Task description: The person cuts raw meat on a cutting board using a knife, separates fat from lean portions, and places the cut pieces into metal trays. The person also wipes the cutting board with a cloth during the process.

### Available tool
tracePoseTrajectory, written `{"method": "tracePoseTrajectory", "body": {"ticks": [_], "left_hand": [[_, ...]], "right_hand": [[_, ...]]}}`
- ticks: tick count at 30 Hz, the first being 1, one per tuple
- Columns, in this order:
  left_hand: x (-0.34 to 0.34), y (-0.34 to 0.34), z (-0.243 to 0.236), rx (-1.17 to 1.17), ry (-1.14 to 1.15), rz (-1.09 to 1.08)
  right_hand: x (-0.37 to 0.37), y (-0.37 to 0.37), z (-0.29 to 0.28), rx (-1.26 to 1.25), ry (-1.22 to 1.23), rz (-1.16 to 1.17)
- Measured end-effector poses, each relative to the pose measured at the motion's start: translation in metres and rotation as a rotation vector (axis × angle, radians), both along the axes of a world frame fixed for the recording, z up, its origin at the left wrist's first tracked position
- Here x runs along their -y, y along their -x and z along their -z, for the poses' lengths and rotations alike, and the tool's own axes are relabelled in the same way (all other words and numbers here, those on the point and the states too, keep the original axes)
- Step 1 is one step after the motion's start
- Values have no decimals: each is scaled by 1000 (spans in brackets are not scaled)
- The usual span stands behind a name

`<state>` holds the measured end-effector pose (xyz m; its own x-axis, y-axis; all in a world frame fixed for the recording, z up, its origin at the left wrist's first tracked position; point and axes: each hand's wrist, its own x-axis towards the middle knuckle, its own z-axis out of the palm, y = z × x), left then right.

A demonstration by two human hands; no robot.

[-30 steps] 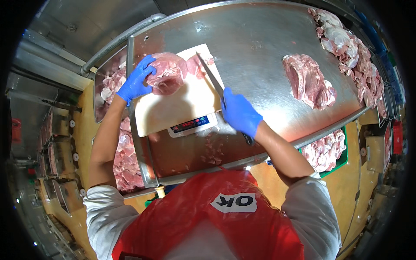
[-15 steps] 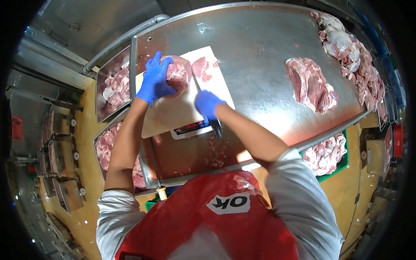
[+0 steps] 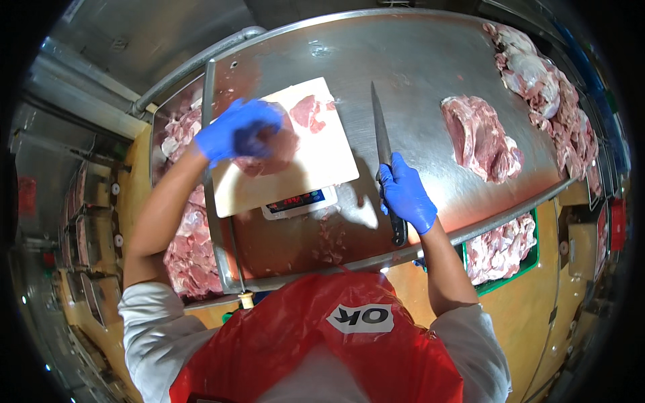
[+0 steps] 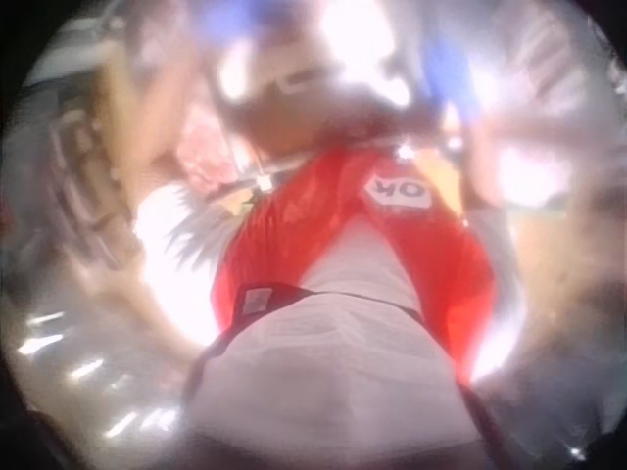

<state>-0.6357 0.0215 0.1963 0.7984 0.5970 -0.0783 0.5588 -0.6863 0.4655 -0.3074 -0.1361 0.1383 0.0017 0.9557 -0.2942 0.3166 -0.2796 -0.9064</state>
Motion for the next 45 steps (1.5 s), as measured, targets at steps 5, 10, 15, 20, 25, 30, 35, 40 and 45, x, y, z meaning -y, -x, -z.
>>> {"method": "tracePoseTrajectory", "body": {"ticks": [5,10,15,20,25,30,35,40,45], "left_hand": [[-26,-119,81,-121,-319,-475],[6,-154,119,-182,-355,-785],[86,-138,138,43,-572,-489],[174,-75,132,630,-250,-156],[181,74,61,470,670,-578],[91,264,-24,387,-171,-884],[63,283,-46,675,-409,-1339],[50,157,10,505,-122,-932],[37,118,55,456,175,-1011]], "right_hand": [[-2,6,6,-90,-41,-43],[17,-28,15,-138,-34,43],[29,-35,40,-195,1,41],[43,-39,70,-222,35,67],[52,-43,85,-201,76,74],[35,-37,73,-130,-7,22],[21,-19,67,-141,-37,43],[15,1,61,-160,-72,3],[-2,9,47,-297,-110,23]]}}
